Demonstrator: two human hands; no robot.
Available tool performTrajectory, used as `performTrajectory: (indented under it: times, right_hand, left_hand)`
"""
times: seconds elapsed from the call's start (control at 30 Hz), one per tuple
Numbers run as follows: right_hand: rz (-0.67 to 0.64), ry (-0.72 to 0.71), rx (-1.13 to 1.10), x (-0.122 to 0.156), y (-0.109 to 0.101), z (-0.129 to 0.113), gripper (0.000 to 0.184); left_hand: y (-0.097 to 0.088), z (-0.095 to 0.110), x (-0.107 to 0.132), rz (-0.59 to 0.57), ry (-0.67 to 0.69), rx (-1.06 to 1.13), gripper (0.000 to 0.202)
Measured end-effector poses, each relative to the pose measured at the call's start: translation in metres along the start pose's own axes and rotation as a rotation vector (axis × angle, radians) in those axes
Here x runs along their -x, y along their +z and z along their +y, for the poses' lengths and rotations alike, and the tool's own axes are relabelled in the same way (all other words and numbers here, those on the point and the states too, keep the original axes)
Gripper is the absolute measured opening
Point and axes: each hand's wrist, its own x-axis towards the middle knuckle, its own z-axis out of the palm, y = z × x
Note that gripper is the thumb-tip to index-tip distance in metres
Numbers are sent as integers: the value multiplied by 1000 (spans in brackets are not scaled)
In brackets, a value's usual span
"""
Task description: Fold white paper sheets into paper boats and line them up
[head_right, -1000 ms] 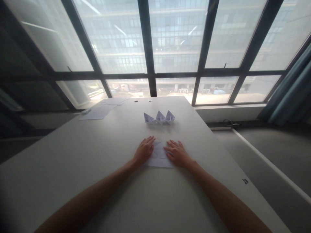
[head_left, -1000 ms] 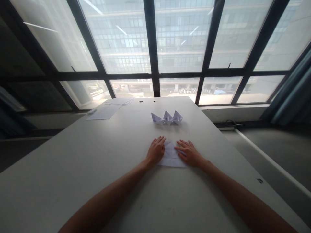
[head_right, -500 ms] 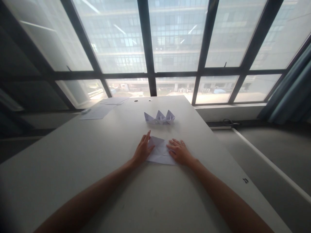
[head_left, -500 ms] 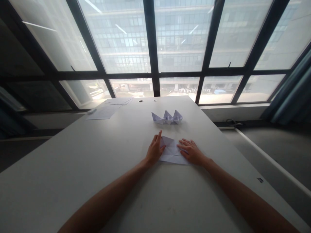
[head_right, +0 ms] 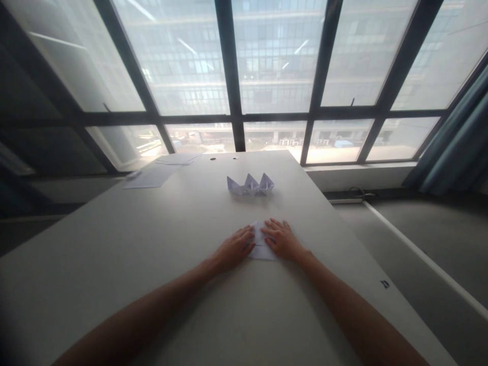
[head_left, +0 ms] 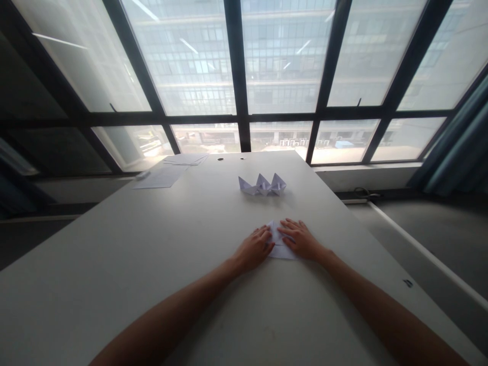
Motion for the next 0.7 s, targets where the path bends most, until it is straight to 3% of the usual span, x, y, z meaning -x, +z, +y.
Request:
performTrajectory:
  times: [0.13, 0.37, 0.53, 0.7]
  right_hand:
    - [46, -14, -8, 1, -1, -2, 41]
    - [181, -131, -73, 1, -10, -20, 22]
    - [207, -1, 42, -3, -6, -25, 33]
    - [87, 96, 169, -2, 3, -21, 43]
  left_hand:
    - [-3, 2, 1, -55, 18, -65, 51]
    - [-5, 7, 0, -37, -22, -60, 33]
    - [2, 2, -1, -83, -17, -5, 44]
    - [5, -2, 0, -146, 9, -104, 53]
